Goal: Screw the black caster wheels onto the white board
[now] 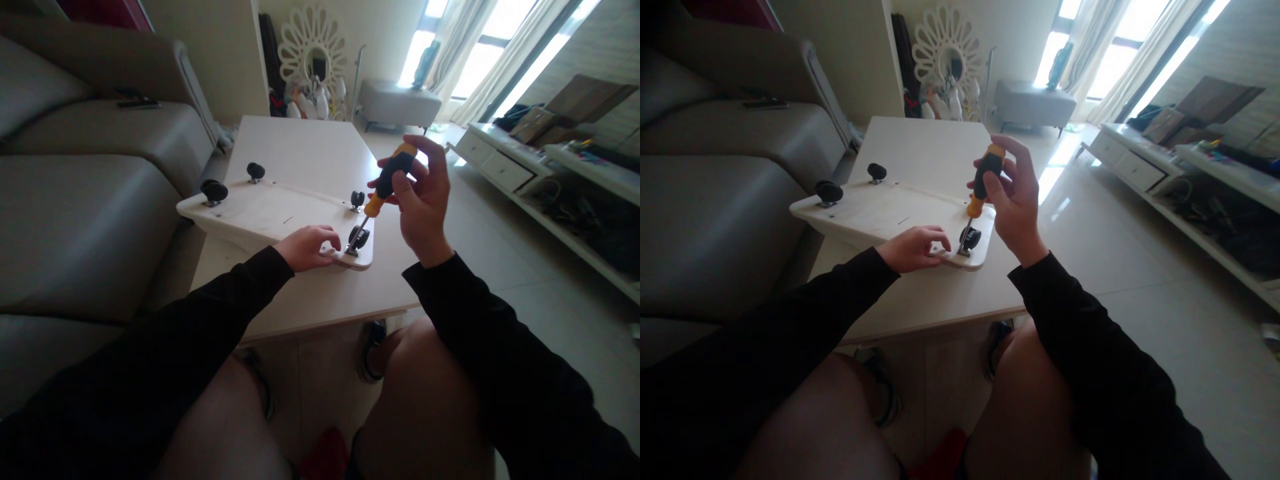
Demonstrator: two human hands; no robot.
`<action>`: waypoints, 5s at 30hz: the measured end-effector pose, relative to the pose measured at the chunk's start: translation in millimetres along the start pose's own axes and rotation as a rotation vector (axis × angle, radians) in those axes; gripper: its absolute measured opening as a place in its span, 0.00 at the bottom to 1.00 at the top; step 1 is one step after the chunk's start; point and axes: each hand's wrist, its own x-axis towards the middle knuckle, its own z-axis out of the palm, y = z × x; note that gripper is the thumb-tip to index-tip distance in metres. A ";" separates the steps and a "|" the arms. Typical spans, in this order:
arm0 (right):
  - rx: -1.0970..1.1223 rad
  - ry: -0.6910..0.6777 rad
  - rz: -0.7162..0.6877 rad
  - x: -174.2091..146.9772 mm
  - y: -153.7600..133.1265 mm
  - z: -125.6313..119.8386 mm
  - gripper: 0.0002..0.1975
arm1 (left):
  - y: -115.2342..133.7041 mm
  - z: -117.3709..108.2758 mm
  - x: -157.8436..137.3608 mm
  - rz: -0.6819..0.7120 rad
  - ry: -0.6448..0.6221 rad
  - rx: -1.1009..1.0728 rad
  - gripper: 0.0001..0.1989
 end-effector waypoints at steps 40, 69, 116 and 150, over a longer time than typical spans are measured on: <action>-0.071 0.150 -0.175 9.6 17.2 0.4 0.23 | -5.9 5.4 -1.5 -0.003 0.030 -0.002 0.07; -0.076 0.229 -0.160 13.7 18.1 -2.4 0.21 | -5.9 6.5 -2.0 -0.009 0.038 0.022 0.06; 0.040 0.035 -0.080 6.2 12.7 -2.0 0.18 | -8.0 7.9 -3.7 -0.015 0.061 0.017 0.05; -0.116 0.144 -0.179 10.0 24.0 -0.4 0.20 | -7.0 6.7 -2.5 -0.015 0.046 0.002 0.06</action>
